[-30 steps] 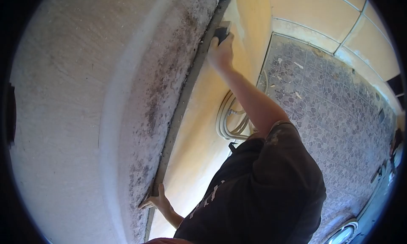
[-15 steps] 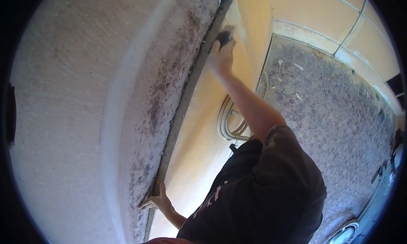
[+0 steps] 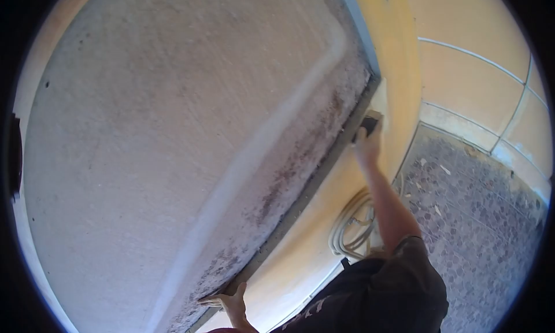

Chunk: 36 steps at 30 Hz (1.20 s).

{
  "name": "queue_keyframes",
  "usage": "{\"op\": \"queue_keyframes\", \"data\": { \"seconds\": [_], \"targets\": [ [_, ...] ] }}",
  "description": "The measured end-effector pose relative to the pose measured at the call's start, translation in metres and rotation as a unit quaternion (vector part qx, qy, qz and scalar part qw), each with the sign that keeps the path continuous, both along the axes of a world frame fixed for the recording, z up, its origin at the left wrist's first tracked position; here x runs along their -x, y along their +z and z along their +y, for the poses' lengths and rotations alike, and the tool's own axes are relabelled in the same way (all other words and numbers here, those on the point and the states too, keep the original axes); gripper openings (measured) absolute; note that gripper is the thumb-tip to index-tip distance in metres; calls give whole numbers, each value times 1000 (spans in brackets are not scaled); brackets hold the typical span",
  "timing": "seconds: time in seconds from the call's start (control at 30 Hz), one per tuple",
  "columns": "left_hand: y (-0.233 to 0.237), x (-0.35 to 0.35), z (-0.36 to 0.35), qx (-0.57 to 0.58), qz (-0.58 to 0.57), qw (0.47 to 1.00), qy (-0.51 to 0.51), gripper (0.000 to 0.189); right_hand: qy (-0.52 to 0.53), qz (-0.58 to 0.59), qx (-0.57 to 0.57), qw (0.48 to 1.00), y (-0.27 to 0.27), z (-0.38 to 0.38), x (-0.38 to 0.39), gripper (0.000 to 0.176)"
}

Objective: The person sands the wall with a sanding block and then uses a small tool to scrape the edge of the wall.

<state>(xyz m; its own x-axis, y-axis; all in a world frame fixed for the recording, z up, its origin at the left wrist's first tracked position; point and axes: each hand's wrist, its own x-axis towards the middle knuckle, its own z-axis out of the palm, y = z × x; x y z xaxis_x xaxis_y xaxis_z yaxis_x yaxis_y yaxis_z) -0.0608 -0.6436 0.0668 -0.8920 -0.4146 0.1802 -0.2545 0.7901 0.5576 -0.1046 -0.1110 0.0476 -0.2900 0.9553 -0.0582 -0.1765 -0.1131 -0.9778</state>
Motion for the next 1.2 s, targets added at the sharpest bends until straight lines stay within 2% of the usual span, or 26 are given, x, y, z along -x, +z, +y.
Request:
{"op": "queue_keyframes", "data": {
  "seconds": [0.07, 0.13, 0.17, 0.2, 0.27, 0.3, 0.33, 0.37, 0.47, 0.53, 0.57, 0.6, 0.63, 0.7, 0.77, 0.83, 0.87, 0.93, 1.0, 1.03, 1.07, 1.1, 1.17, 1.2],
  "targets": [
    [-1, 1, -3, 1, 17, 1000, -4, 166, -139, -91, -229, 959, -69, -53, 27, 74],
    [5, -1, 2, 1, 0, 1000, 6, 168, -67, -17, -160, 985, -63, -150, 5, 72],
    [9, -1, 7, -12, -1, 1000, 26, 170, -41, 18, -200, 979, -75, -185, -2, 72],
    [17, -4, 13, -5, -25, 999, 28, 167, -9, 113, -167, 979, -75, -194, -5, 71],
    [8, 1, 3, 2, -27, 1000, 13, 164, -45, 53, -185, 980, -68, -131, 8, 70],
    [4, 1, -1, -8, -17, 1000, 9, 162, -88, 16, -147, 985, -62, -84, 20, 65],
    [12, -2, 8, 2, -37, 999, 19, 159, -78, 2, -109, 991, -41, -37, 17, 64],
    [11, -2, 4, 9, -45, 999, 19, 159, -134, -63, -167, 975, -44, 6, 27, 63],
    [4, 2, -4, -6, -25, 1000, 1, 158, -188, -106, -165, 962, -35, 11, 33, 65],
    [6, 1, 2, -15, -15, 1000, 3, 157, -130, -38, -191, 972, -37, -72, 21, 67],
    [7, 2, 4, -22, -7, 1000, 9, 157, -18, 42, -116, 992, -41, -122, 6, 69],
    [4, 4, -1, -21, -2, 1000, 5, 157, 19, 149, -97, 984, -46, -172, -4, 71],
    [8, 4, 1, -13, -2, 1000, 4, 157, 5, 116, -141, 983, -40, -188, -7, 73],
    [13, 4, 6, -21, -36, 999, 16, 157, 41, 110, -54, 992, -28, -152, -13, 72],
    [7, 4, 0, -18, -28, 999, 17, 158, -101, -26, -162, 981, -30, -67, 16, 72],
    [12, 2, 4, -8, -35, 999, 11, 158, -96, -44, -126, 986, -26, 5, 22, 71],
    [10, 3, 2, -2, -31, 999, 17, 159, -91, -51, -127, 986, -26, -2, 20, 71],
    [8, 1, 2, -10, -23, 1000, 14, 157, -144, 15, -64, 987, -15, -16, 21, 70],
    [9, 4, 6, -24, -8, 1000, 8, 157, -75, 69, -130, 986, -48, -89, 16, 70],
    [8, 5, 5, -27, -18, 999, 11, 156, -78, 75, -169, 980, -66, -132, 14, 70],
    [10, 3, 3, -25, -30, 999, 14, 155, -41, 96, -99, 990, -64, -162, 5, 69],
    [14, 3, 3, -18, -25, 999, 10, 155, -46, 100, -92, 990, -61, -153, 6, 69],
    [14, 1, 9, -29, -24, 999, 15, 156, -61, 20, -98, 993, -53, -90, 10, 69],
    [13, 1, 8, -25, -21, 999, 21, 156, -51, 15, -48, 997, -42, -42, 11, 68]
  ]
}}
